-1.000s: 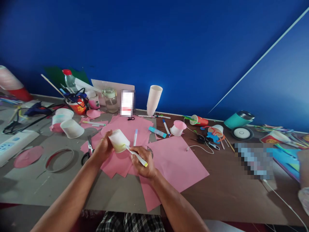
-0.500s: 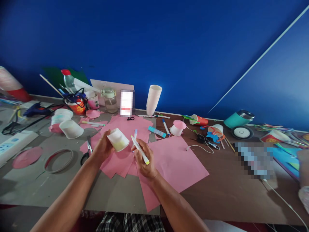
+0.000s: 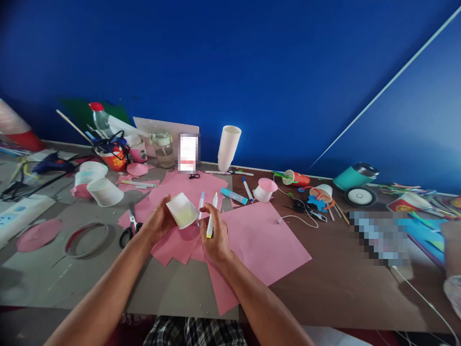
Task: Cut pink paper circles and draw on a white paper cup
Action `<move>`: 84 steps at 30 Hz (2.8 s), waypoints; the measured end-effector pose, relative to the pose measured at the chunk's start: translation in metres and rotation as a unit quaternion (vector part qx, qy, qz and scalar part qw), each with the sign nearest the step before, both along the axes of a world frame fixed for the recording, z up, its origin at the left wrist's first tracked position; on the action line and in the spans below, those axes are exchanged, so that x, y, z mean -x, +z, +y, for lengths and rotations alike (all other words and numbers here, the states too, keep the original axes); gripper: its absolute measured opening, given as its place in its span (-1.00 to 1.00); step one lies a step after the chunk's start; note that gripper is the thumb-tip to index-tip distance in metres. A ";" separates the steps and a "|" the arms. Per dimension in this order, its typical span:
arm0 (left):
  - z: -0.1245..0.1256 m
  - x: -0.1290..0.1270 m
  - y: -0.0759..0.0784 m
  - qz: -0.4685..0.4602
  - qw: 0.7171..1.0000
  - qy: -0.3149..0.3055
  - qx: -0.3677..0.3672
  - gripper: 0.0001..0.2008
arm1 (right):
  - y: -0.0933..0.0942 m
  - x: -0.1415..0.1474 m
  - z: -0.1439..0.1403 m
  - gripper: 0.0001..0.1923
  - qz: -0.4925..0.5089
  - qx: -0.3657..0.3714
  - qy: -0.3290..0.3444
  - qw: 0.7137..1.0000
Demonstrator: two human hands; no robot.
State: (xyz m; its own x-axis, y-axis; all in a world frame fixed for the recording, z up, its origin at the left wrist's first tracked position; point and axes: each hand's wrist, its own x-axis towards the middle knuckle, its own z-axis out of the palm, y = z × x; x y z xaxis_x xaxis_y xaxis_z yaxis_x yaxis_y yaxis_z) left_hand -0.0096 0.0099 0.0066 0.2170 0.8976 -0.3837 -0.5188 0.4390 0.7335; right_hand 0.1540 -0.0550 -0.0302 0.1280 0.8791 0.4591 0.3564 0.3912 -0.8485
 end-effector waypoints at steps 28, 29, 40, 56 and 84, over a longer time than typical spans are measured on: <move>-0.013 -0.001 -0.009 0.004 0.980 -0.139 -0.139 -0.48 | 0.004 -0.008 0.003 -0.69 -0.014 -0.001 -0.018 1.000; -0.013 0.000 -0.008 0.003 0.979 -0.145 -0.142 -0.47 | 0.003 -0.009 0.003 -0.69 -0.014 0.001 -0.017 1.000; -0.008 0.002 -0.004 -0.019 0.986 -0.064 -0.152 -0.44 | 0.010 -0.005 0.004 -0.64 0.098 -0.043 -0.073 0.992; -0.002 0.002 -0.001 -0.032 0.985 -0.043 -0.164 -0.41 | 0.030 -0.003 -0.020 -0.68 0.091 -0.038 0.054 0.994; 0.005 0.015 -0.010 -0.020 0.970 -0.063 -0.235 -0.54 | 0.023 -0.009 -0.009 -0.77 0.069 -0.028 0.022 0.997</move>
